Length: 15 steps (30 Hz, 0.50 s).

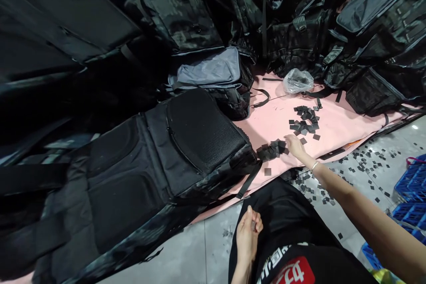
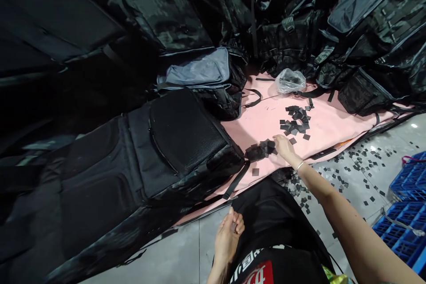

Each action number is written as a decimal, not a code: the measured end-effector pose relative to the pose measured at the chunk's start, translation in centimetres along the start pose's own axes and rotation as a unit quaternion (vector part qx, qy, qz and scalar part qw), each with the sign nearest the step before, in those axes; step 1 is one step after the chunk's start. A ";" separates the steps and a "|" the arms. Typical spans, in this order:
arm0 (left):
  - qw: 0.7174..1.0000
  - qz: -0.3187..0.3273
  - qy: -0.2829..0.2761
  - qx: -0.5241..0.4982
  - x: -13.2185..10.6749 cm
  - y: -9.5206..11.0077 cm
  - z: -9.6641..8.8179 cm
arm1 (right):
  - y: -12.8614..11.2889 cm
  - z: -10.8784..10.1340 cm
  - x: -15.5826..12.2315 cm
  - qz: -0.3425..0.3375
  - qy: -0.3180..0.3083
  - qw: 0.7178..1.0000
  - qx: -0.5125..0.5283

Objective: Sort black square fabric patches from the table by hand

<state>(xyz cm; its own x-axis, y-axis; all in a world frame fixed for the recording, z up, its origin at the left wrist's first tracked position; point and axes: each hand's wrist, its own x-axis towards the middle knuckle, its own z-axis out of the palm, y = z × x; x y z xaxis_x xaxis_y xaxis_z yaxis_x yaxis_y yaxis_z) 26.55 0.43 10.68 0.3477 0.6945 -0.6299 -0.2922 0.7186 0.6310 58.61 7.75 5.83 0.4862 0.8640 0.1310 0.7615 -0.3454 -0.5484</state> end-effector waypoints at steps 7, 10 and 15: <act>1.000 -0.015 0.007 0.024 0.4 -0.4 -0.1 | 5.9 -3.6 4.7 0.118 0.060 0.988 -0.075; 0.999 -0.025 0.014 0.031 0.8 -0.6 -0.3 | 6.7 -4.7 6.6 0.110 0.030 0.991 -0.073; 0.998 -0.038 0.030 0.033 1.3 -0.5 -0.3 | 7.3 -6.4 8.4 0.122 0.001 0.990 -0.066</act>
<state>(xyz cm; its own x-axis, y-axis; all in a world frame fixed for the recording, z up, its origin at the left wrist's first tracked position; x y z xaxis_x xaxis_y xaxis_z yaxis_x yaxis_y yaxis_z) 26.84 1.01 9.38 0.3121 0.6410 -0.7012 -0.2064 0.7662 0.6085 70.98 10.11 8.24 0.6633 0.7483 0.0097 0.6705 -0.5885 -0.4518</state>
